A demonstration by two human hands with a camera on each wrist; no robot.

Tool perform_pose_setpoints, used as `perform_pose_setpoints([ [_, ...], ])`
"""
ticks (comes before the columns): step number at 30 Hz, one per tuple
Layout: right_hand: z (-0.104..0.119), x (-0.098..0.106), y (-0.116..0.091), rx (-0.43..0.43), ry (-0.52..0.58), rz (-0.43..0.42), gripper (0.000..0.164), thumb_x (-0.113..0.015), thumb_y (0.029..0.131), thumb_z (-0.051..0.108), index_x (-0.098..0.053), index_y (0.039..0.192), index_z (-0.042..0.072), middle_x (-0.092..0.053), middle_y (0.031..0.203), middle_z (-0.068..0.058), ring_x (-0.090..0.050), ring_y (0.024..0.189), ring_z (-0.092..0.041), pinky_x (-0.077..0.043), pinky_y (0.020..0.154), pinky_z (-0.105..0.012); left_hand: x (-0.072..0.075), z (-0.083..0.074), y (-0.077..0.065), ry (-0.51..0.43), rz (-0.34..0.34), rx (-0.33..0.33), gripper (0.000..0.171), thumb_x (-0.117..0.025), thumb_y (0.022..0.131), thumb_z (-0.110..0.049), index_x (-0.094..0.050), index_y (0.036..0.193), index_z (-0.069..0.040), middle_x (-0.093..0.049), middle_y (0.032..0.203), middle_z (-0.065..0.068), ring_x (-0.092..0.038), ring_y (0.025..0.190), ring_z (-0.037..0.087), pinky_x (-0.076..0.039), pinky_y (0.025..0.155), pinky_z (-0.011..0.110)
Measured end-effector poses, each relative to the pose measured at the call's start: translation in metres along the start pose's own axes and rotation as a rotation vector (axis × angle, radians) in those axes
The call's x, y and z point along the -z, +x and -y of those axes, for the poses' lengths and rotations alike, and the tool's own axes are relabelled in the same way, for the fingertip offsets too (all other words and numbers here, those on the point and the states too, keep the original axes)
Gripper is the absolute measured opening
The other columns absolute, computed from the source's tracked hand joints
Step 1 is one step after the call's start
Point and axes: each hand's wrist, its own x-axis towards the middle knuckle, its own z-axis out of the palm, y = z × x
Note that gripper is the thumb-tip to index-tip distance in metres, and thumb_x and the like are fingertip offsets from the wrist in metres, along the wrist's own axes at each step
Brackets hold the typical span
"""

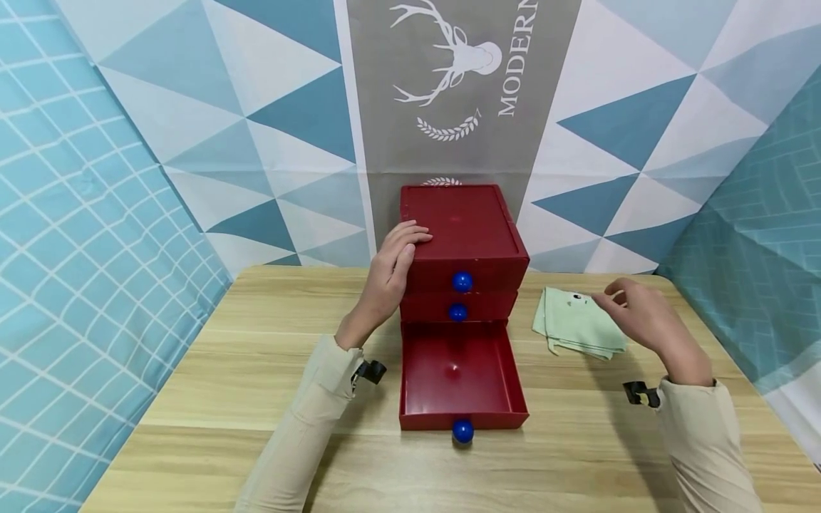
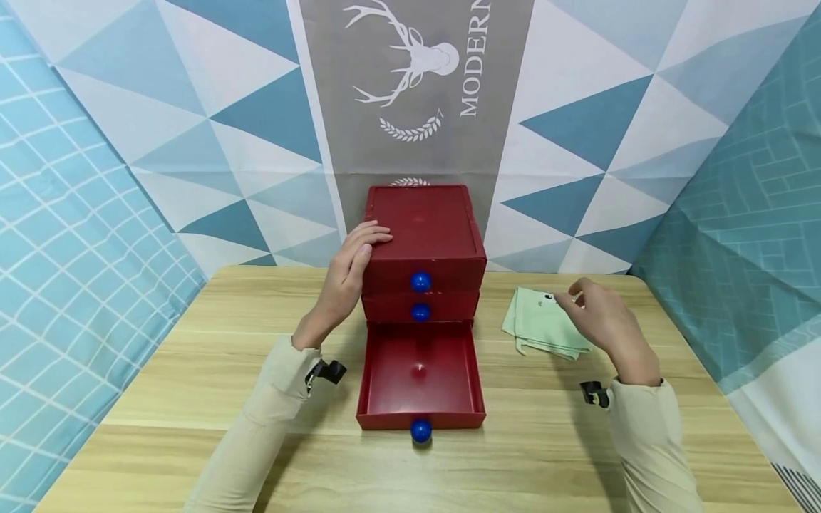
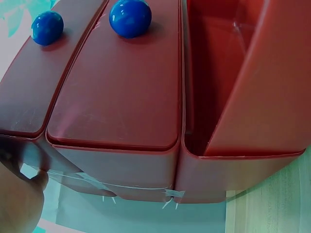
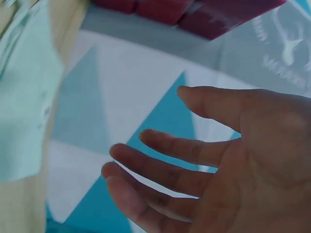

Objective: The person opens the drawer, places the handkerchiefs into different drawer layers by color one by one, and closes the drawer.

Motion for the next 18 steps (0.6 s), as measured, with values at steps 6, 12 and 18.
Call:
perform_pose_setpoints([
  [6, -0.031, -0.009, 0.010, -0.084, -0.034, 0.056, 0.069, -0.043, 0.105, 0.041, -0.043, 0.132, -0.023, -0.053, 0.119, -0.044, -0.057, 0.102, -0.055, -0.051, 0.077, -0.061, -0.001, -0.004, 0.001, -0.017, -0.001, -0.024, 0.031, -0.037, 0.100, 0.005, -0.061, 0.119, 0.014, -0.056, 0.127, 0.032, -0.037, 0.134, 0.050, -0.025, 0.120, 0.048],
  [12, -0.063, -0.025, 0.019, -0.221, -0.047, 0.114, 0.085, -0.025, 0.104, 0.054, -0.041, 0.131, -0.026, -0.043, 0.127, -0.048, -0.052, 0.105, -0.057, -0.048, 0.081, -0.061, -0.001, -0.002, 0.002, -0.018, -0.003, -0.020, 0.031, -0.037, 0.099, 0.006, -0.061, 0.118, 0.014, -0.056, 0.128, 0.032, -0.037, 0.134, 0.050, -0.024, 0.120, 0.047],
  [18, -0.083, -0.038, 0.019, -0.294, -0.016, 0.187, 0.076, -0.031, 0.102, 0.059, -0.053, 0.092, -0.014, -0.050, 0.076, -0.021, -0.051, 0.069, -0.032, -0.041, 0.060, -0.038, -0.002, 0.000, 0.000, -0.008, -0.002, -0.009, 0.033, -0.037, 0.102, 0.000, -0.061, 0.120, 0.012, -0.056, 0.129, 0.029, -0.036, 0.136, 0.046, -0.023, 0.120, 0.047],
])
